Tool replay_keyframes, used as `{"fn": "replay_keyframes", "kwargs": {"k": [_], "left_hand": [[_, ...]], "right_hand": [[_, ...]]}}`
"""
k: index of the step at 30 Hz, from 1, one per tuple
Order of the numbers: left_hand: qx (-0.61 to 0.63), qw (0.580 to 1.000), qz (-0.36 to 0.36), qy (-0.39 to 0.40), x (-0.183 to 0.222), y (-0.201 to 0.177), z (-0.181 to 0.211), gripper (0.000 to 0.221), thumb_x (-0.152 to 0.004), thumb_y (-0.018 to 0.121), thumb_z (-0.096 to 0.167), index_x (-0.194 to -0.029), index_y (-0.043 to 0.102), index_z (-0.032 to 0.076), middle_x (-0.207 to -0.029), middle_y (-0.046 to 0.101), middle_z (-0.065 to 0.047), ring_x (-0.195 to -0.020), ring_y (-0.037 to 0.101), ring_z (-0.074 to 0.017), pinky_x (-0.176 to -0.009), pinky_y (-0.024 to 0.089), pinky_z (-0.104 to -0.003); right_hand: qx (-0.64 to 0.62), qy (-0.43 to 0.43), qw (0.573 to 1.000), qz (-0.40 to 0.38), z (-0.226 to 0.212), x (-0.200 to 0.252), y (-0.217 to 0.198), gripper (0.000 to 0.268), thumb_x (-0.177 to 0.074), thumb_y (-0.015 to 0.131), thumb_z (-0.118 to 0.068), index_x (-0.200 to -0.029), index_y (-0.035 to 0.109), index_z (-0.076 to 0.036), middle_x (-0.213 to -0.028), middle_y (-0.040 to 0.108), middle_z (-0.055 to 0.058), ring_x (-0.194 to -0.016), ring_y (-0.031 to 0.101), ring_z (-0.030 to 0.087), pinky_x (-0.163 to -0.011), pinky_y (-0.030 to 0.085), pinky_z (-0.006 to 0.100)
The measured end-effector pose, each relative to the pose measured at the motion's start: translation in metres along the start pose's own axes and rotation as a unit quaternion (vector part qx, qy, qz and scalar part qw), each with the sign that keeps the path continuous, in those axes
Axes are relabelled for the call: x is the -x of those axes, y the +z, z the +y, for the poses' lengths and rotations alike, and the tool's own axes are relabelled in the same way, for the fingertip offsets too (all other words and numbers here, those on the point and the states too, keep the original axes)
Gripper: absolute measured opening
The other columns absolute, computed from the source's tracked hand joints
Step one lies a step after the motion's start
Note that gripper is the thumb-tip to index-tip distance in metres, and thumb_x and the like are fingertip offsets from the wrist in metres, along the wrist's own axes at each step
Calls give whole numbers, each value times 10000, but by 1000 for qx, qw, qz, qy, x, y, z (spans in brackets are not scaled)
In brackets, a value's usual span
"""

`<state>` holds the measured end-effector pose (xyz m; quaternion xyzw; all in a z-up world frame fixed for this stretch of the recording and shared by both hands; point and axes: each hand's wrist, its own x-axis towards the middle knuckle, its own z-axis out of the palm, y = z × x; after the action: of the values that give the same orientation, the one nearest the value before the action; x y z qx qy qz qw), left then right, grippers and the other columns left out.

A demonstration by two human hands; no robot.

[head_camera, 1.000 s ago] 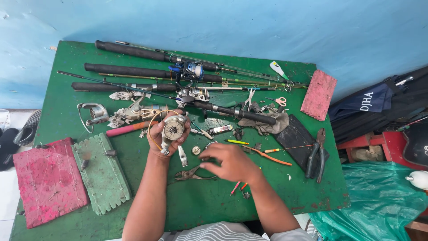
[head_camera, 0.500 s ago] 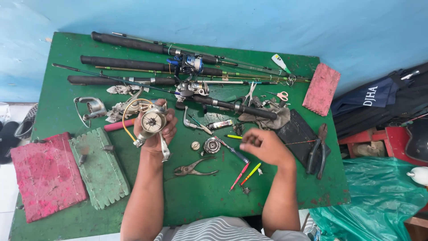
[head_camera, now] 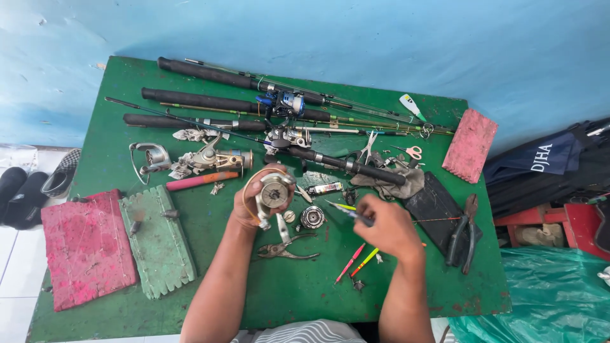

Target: Disassembling and inspecting a fishing reel using hands and a screwdriver

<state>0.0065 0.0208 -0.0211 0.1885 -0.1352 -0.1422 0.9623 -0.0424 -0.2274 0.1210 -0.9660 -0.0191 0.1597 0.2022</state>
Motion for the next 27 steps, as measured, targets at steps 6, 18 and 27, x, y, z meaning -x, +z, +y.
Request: {"fn": "replay_keyframes", "kwargs": {"k": [6, 18, 27], "left_hand": [[-2, 1000, 20, -9, -7, 11, -6, 558, -701, 583, 314, -1165, 464, 28, -888, 577, -306, -631, 628, -348, -437, 512, -314], [43, 999, 23, 17, -2, 3, -19, 575, -623, 675, 192, -1132, 486, 3, -1026, 587, -280, -859, 636, -370, -642, 567, -444], [21, 999, 18, 23, -5, -7, -25, 583, -578, 717, 131, -1107, 506, 6, -1118, 558, -249, -997, 587, -366, -798, 510, -490]], "right_hand": [[-419, -160, 876, 175, 24, -19, 12, 152, -782, 609, -72, -933, 612, -59, -835, 634, 84, -629, 548, 109, -583, 445, 226], [-752, -273, 597, 60, -57, -46, 45, 153, -870, 490, -160, -950, 413, -55, -866, 529, 173, -621, 584, 229, -541, 514, 300], [-734, -271, 615, 97, -54, -43, 64, 192, -803, 553, 29, -878, 381, -11, -936, 508, 239, -683, 628, 260, -628, 571, 355]]}}
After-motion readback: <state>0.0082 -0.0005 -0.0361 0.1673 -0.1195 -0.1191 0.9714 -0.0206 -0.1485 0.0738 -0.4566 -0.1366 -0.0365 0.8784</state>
